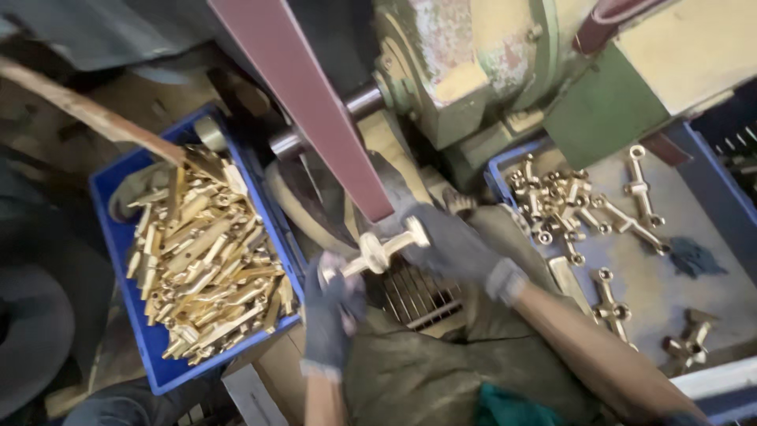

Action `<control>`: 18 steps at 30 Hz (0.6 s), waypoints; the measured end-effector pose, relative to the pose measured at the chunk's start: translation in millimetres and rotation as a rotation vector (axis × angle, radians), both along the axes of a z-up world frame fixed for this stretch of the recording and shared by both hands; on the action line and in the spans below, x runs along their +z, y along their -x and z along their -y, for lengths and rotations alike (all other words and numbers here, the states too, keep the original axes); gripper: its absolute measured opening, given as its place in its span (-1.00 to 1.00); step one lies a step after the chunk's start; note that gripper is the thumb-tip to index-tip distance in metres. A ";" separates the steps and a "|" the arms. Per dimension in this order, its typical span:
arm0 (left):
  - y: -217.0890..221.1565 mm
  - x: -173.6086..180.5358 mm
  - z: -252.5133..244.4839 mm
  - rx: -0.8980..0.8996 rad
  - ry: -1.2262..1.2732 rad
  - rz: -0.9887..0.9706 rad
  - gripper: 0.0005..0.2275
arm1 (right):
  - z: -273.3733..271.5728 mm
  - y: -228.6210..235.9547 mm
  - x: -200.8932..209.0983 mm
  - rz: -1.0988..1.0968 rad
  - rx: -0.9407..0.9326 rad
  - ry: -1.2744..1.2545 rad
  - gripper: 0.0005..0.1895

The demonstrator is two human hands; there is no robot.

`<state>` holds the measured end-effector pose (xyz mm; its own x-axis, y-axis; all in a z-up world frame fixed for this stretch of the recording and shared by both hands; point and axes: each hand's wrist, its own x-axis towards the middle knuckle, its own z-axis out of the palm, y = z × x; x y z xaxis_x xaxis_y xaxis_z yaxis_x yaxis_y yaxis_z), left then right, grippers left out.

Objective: The person repeatedly picks up brass-colored metal parts from a blue bin and presses them against a moving belt sander to smooth their surfaces. After each part is sanded, it is placed into a second bin to the right.

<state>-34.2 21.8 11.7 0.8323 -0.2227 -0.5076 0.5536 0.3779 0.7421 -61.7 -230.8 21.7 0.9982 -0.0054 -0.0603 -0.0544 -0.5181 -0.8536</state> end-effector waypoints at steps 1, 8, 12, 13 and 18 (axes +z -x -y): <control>25.8 15.2 -5.6 -0.074 -0.198 0.153 -0.70 | -2.7 27.2 15.6 -0.018 -0.019 -0.040 -0.51; 102.5 36.1 -25.8 -0.139 -0.207 0.402 -0.60 | -12.7 97.0 73.5 0.185 0.007 0.138 -0.46; 113.1 46.9 -21.0 -0.103 0.096 0.311 -0.68 | 13.1 112.5 60.3 0.822 0.346 0.243 -0.64; 109.8 50.8 -18.3 -0.179 -0.106 0.548 -0.71 | 16.0 115.0 50.6 0.744 0.321 0.109 -0.66; 110.5 71.8 -9.1 -0.162 -0.296 0.354 -0.63 | 18.6 133.2 14.4 0.290 -0.150 -0.092 -0.54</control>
<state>-144.7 30.9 83.5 0.9318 -0.2524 -0.2608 0.2823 0.0525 0.9579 -195.0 -249.4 36.1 0.9624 -0.1614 0.2186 0.1274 -0.4427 -0.8876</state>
